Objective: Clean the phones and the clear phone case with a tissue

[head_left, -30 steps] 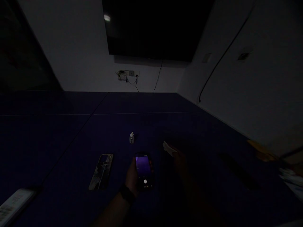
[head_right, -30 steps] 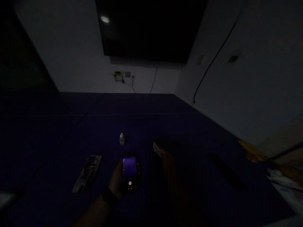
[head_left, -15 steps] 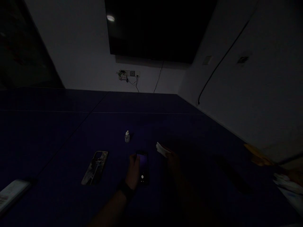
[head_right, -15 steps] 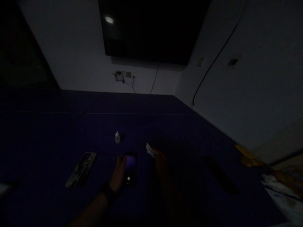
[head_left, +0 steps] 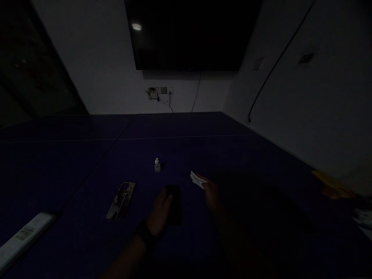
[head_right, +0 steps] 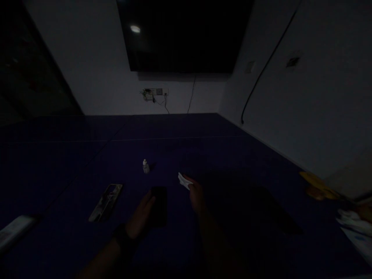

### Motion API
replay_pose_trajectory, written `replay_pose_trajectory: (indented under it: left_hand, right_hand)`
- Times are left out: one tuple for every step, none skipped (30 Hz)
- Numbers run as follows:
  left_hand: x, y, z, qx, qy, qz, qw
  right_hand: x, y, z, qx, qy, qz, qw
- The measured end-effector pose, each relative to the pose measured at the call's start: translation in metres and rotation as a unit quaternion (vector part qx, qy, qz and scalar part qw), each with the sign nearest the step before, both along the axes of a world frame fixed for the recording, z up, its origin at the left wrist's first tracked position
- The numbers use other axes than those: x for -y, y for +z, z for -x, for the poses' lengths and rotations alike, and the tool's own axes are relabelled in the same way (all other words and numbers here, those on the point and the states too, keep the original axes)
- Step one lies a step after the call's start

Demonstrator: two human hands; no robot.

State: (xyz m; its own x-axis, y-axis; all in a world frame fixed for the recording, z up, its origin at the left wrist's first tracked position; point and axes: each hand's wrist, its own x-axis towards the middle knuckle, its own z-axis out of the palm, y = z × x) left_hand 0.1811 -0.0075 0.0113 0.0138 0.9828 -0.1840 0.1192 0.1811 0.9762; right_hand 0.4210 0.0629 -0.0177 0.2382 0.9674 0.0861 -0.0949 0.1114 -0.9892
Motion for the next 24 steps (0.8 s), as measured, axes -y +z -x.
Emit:
replay_pose_trajectory:
  left_hand:
    - [0.002, 0.002, 0.003, -0.006, -0.004, 0.001, 1.000]
    - [0.003, 0.004, 0.006, -0.010, -0.013, 0.003, 1.000]
    - [0.006, 0.007, 0.008, -0.011, -0.028, 0.003, 1.000]
    - [0.008, 0.011, 0.011, -0.009, -0.044, 0.000, 0.999]
    - [0.011, 0.014, 0.013, -0.005, -0.073, -0.006, 0.997]
    - [0.015, 0.017, 0.015, 0.001, -0.097, -0.016, 0.995]
    - [0.019, 0.020, 0.017, 0.008, -0.119, -0.025, 0.993]
    - [0.023, 0.021, 0.020, 0.016, -0.132, -0.029, 0.991]
    - [0.026, 0.022, 0.022, 0.020, -0.141, -0.030, 0.989]
    - [0.029, 0.022, 0.025, 0.018, -0.149, -0.034, 0.988]
    - [0.032, 0.021, 0.027, 0.012, -0.158, -0.040, 0.987]
    - [0.034, 0.019, 0.029, 0.001, -0.168, -0.051, 0.985]
    - [0.034, 0.017, 0.032, -0.015, -0.179, -0.065, 0.982]
    - [0.034, 0.013, 0.035, -0.038, -0.189, -0.084, 0.978]
    - [0.033, 0.010, 0.037, -0.069, -0.199, -0.107, 0.972]
    - [0.031, 0.006, 0.040, -0.110, -0.205, -0.133, 0.963]
    - [0.028, 0.003, 0.043, -0.156, -0.212, -0.161, 0.951]
    - [0.025, 0.000, 0.046, -0.208, -0.221, -0.189, 0.934]
    - [0.020, -0.003, 0.048, -0.265, -0.240, -0.210, 0.910]
    - [0.016, -0.006, 0.051, -0.316, -0.257, -0.228, 0.884]
    - [0.011, -0.008, 0.053, -0.359, -0.265, -0.243, 0.861]
    - [0.006, -0.011, 0.055, -0.395, -0.268, -0.255, 0.841]
    - [0.002, -0.013, 0.056, -0.425, -0.280, -0.260, 0.820]
    - [-0.002, -0.014, 0.057, -0.448, -0.284, -0.268, 0.805]
  right_hand:
    - [0.000, 0.000, 0.000, -0.001, 0.001, 0.000, 1.000]
    - [0.000, 0.000, 0.000, -0.001, 0.003, 0.000, 1.000]
    - [0.000, -0.001, 0.000, -0.001, 0.005, 0.001, 1.000]
    - [0.000, -0.001, 0.000, -0.001, 0.006, 0.001, 1.000]
    - [-0.001, -0.002, 0.000, 0.000, 0.007, 0.001, 1.000]
    - [-0.001, -0.002, -0.001, 0.002, 0.007, 0.002, 1.000]
    - [-0.001, -0.003, -0.001, 0.004, 0.008, 0.001, 1.000]
    - [-0.001, -0.003, -0.002, 0.005, 0.008, 0.000, 1.000]
    - [-0.001, -0.003, -0.002, 0.006, 0.009, -0.002, 1.000]
    - [-0.002, -0.003, -0.002, 0.007, 0.011, -0.004, 1.000]
    - [-0.002, -0.003, -0.002, 0.007, 0.013, -0.006, 1.000]
    - [-0.002, -0.003, -0.002, 0.007, 0.014, -0.007, 1.000]
    - [-0.002, -0.003, -0.002, 0.006, 0.015, -0.008, 1.000]
    - [-0.002, -0.003, -0.002, 0.007, 0.015, -0.009, 1.000]
    - [-0.001, -0.003, -0.001, 0.007, 0.015, -0.008, 1.000]
    - [-0.001, -0.002, -0.001, 0.009, 0.014, -0.008, 1.000]
    - [-0.001, -0.002, -0.001, 0.012, 0.014, -0.009, 1.000]
    - [0.000, -0.002, -0.001, 0.014, 0.013, -0.010, 1.000]
    - [0.000, -0.002, 0.000, 0.017, 0.013, -0.013, 1.000]
    - [0.000, -0.002, 0.000, 0.020, 0.012, -0.015, 1.000]
    - [0.001, -0.003, 0.000, 0.022, 0.011, -0.018, 1.000]
    - [0.001, -0.004, 0.000, 0.025, 0.010, -0.022, 0.999]
    - [0.001, -0.005, 0.001, 0.027, 0.008, -0.025, 0.999]
    - [0.001, -0.006, 0.001, 0.030, 0.006, -0.027, 0.999]
